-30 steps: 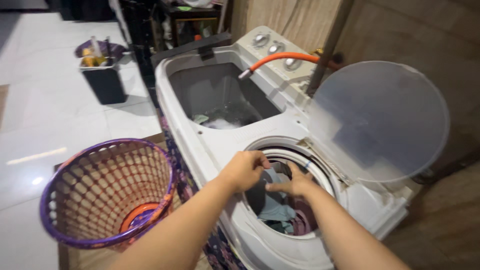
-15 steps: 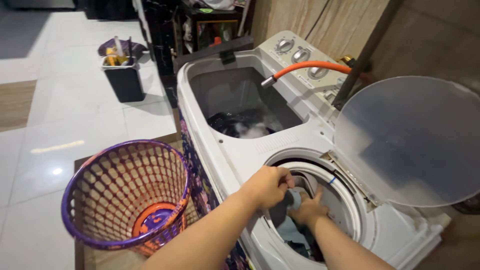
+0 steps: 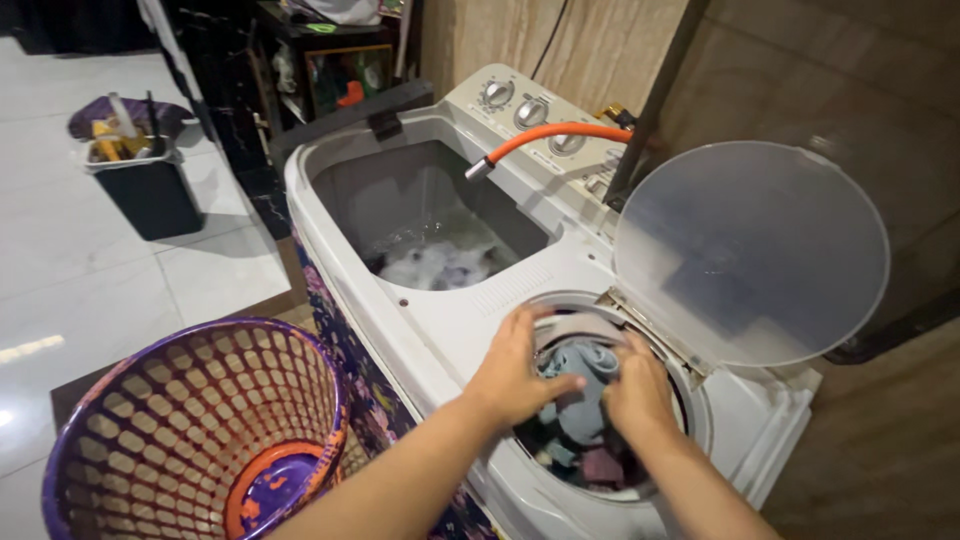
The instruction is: The person opens a tissue package and places it into a purple tissue holder, then moves a small bowl of sauce to a storage shelf. The person then carries a laundry basket to a washing machine, opens the lid, and removes several wet clothes items one by one, placing them into the basket.
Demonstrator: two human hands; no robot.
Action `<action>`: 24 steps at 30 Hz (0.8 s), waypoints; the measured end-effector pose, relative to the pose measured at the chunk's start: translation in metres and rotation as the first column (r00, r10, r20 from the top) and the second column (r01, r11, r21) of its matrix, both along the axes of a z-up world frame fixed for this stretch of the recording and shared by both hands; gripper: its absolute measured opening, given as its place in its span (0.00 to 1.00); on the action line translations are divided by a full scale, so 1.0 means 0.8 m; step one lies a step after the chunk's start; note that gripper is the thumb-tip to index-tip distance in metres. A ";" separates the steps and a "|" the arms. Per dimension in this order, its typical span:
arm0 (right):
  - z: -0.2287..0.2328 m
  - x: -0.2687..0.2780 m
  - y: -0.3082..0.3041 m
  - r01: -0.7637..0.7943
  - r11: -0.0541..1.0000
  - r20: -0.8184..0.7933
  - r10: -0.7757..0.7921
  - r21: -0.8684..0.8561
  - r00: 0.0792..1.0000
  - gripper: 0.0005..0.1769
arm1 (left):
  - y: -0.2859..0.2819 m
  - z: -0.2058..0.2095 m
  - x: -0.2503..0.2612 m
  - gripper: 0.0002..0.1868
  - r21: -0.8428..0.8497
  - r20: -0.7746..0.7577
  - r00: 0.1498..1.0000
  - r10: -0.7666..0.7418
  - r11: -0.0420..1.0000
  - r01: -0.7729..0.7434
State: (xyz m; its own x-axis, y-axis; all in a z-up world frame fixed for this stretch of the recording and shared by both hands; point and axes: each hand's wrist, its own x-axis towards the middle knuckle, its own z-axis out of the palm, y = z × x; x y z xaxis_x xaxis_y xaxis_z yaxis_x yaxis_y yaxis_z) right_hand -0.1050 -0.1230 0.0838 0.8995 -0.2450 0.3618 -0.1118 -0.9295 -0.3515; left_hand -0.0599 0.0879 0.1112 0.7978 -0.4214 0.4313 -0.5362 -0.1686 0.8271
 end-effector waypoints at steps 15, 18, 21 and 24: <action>0.251 -0.006 0.268 -0.534 0.845 0.547 0.450 -0.006 0.706 0.23 | 0.160 0.097 -0.035 0.79 -0.658 0.077 0.983 -0.168 0.732 0.177; 0.247 0.019 0.346 -0.663 0.745 0.572 0.515 0.069 0.639 0.22 | 0.237 0.106 -0.041 0.67 -0.706 -0.039 0.998 0.058 0.705 -0.069; 0.222 0.047 0.422 -0.770 0.630 0.589 0.586 0.100 0.556 0.24 | 0.316 0.103 -0.044 0.60 -0.605 -0.087 0.916 0.393 0.709 -0.362; 0.184 0.081 0.496 -0.819 0.555 0.564 0.633 0.148 0.531 0.21 | 0.391 0.086 -0.044 0.57 -0.479 0.058 0.809 0.585 0.727 -0.492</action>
